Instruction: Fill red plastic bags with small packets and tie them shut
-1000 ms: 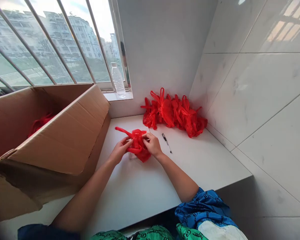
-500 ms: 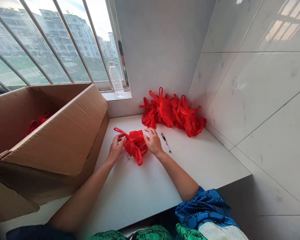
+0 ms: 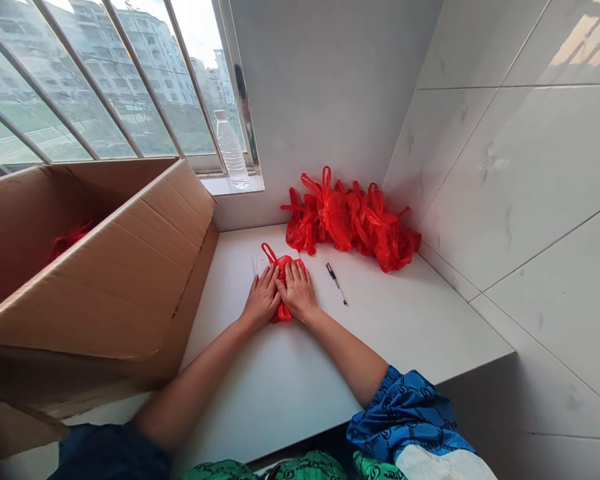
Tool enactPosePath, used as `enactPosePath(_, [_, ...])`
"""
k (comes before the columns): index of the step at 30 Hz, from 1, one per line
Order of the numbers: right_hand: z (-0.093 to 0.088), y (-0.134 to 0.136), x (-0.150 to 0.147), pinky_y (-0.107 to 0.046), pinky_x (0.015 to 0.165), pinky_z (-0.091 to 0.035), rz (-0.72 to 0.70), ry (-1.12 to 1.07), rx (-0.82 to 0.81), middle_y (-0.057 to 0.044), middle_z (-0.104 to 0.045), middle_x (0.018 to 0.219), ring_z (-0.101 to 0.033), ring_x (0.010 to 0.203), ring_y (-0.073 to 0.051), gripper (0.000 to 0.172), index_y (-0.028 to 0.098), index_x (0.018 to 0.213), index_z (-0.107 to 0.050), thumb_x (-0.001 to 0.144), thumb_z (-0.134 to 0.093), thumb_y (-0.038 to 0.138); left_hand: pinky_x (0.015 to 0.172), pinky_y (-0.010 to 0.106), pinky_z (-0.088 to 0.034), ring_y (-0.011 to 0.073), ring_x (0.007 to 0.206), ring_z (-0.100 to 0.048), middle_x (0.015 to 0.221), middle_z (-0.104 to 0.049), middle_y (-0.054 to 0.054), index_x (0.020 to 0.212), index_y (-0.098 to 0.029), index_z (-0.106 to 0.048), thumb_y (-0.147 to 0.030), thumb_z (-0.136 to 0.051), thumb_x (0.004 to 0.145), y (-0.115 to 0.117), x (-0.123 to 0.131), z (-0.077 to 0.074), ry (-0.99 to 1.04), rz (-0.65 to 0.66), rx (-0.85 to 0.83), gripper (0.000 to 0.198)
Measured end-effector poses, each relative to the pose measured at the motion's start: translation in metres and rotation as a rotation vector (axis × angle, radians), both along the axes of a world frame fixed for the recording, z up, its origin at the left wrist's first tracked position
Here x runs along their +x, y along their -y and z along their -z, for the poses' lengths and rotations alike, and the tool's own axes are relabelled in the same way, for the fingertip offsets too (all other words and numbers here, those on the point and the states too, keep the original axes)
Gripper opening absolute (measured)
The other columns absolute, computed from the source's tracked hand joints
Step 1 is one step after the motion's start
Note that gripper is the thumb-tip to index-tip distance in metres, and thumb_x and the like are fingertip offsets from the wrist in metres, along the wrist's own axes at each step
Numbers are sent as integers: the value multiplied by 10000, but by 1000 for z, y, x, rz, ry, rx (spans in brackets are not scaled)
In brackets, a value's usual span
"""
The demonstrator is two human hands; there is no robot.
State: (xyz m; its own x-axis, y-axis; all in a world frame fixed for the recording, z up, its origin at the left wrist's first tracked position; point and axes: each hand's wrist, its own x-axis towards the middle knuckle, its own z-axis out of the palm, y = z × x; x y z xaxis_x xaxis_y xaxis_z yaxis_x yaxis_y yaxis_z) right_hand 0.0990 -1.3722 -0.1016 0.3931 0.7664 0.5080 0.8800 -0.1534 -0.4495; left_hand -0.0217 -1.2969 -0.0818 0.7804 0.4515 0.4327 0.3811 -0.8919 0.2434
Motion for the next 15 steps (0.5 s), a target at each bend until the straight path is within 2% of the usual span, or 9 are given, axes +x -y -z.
enactPosePath(7, [1,-1,-2,-504,1228,-163,-7,-12,-24,-173,-294,1606,-229,1505,-309,639,60,1543,-321,1028,-325,438,1231,517,-116,253,1520,-201,1626,-272,100,1562,-215,-289,-303,-367,970,0,1,5,0,-3,-15,604])
enactPosePath(11, [0,0,1,-497,1234,-149,-33,-67,4,-129,-322,1605,-228,1507,-291,620,132,1544,-340,1020,-349,463,1226,539,-117,267,1512,-224,1620,-290,110,1559,-225,-289,-308,-406,962,-3,0,5,16,22,-48,613])
enactPosePath(13, [-5,5,8,-479,1225,-189,-73,-126,39,-127,-351,1592,-258,1497,-275,616,144,1526,-370,1015,-358,487,1218,530,-172,277,1493,-269,1612,-301,132,1560,-210,-274,-348,-456,954,-8,-3,2,101,57,-87,647])
enactPosePath(15, [-14,13,15,-453,1196,-262,-83,-174,127,-144,-422,1544,-340,1453,-265,591,135,1476,-436,1012,-363,494,1178,497,-289,277,1431,-373,1558,-377,160,1543,-185,-304,-374,-474,954,-14,-9,-2,265,35,-135,642])
